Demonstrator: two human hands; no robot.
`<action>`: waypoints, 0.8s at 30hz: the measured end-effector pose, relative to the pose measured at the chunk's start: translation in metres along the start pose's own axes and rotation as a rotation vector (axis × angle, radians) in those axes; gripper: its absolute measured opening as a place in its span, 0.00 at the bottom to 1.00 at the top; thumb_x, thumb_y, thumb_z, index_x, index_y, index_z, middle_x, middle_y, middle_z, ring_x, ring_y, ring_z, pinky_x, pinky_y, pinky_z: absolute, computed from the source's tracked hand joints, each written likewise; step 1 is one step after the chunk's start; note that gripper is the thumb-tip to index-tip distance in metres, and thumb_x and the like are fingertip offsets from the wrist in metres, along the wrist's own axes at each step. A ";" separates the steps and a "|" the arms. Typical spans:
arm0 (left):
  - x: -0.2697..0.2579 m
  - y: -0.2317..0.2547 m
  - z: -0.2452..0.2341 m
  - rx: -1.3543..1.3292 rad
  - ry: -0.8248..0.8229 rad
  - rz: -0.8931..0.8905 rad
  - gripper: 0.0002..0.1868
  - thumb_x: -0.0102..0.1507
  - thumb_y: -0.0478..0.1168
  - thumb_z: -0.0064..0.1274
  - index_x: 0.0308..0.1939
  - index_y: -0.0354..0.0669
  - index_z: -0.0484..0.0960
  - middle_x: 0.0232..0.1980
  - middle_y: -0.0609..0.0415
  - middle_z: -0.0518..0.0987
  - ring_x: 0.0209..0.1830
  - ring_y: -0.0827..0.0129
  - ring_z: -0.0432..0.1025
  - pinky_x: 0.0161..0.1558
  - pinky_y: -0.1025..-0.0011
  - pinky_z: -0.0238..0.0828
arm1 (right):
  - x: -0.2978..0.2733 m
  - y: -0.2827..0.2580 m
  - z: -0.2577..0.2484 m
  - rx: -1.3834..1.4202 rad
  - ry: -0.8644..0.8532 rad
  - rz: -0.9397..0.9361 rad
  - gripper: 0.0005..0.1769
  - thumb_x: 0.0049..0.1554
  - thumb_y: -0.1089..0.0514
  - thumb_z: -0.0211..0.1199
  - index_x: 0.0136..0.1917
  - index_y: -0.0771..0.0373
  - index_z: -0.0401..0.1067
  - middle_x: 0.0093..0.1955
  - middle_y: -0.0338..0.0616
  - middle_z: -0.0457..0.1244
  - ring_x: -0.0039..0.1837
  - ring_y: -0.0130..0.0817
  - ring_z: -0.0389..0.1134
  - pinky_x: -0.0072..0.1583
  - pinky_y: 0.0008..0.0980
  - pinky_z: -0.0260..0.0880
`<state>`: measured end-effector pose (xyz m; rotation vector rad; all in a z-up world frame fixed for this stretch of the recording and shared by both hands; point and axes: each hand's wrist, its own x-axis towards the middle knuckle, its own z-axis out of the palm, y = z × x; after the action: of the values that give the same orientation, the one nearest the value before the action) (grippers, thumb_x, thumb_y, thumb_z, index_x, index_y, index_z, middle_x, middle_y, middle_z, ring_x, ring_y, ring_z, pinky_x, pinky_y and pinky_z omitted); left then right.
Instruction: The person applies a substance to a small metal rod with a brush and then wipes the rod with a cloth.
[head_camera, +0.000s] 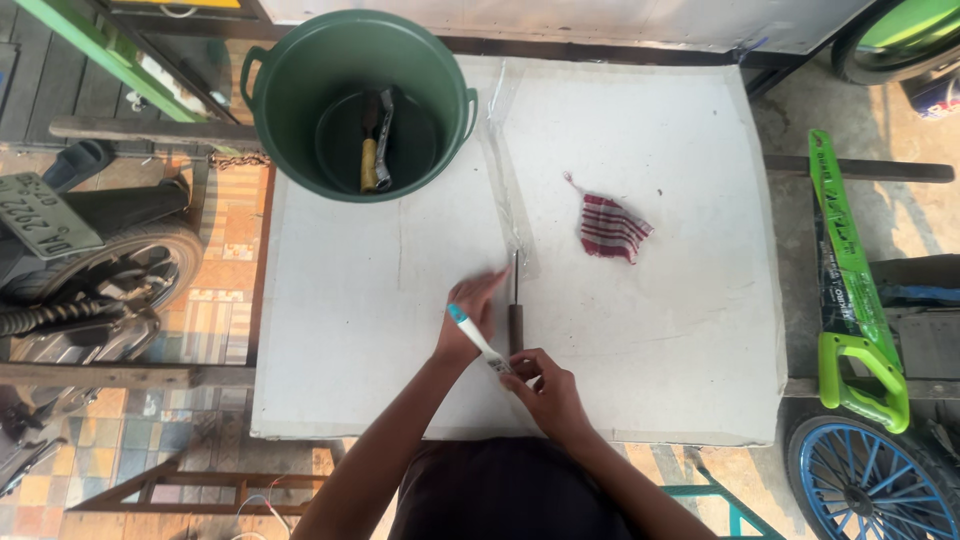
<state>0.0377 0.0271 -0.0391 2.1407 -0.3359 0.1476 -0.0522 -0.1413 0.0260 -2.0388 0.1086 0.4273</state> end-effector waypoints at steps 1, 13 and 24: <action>-0.004 0.001 0.001 -0.116 0.025 -0.108 0.31 0.63 0.25 0.37 0.66 0.50 0.80 0.62 0.52 0.82 0.65 0.60 0.74 0.69 0.60 0.70 | 0.001 0.000 0.002 0.034 0.044 -0.042 0.15 0.55 0.56 0.71 0.53 0.62 0.73 0.43 0.41 0.74 0.44 0.24 0.75 0.40 0.27 0.70; -0.008 0.034 -0.012 -0.817 0.065 -0.713 0.18 0.72 0.42 0.44 0.64 0.41 0.80 0.40 0.48 0.78 0.30 0.69 0.66 0.36 0.67 0.67 | 0.012 -0.028 0.003 -0.468 0.133 -0.326 0.15 0.55 0.54 0.70 0.53 0.59 0.75 0.52 0.45 0.68 0.46 0.39 0.72 0.45 0.38 0.73; 0.012 0.016 -0.027 0.231 -0.116 0.024 0.22 0.55 0.32 0.58 0.53 0.51 0.84 0.63 0.51 0.75 0.42 0.57 0.80 0.42 0.61 0.78 | 0.037 0.034 -0.021 -0.202 0.163 -0.152 0.24 0.53 0.58 0.70 0.63 0.61 0.71 0.53 0.45 0.71 0.49 0.34 0.74 0.50 0.34 0.75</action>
<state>0.0448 0.0389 -0.0083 2.3796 -0.4302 0.0790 -0.0211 -0.1719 -0.0062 -2.2615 0.0092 0.1830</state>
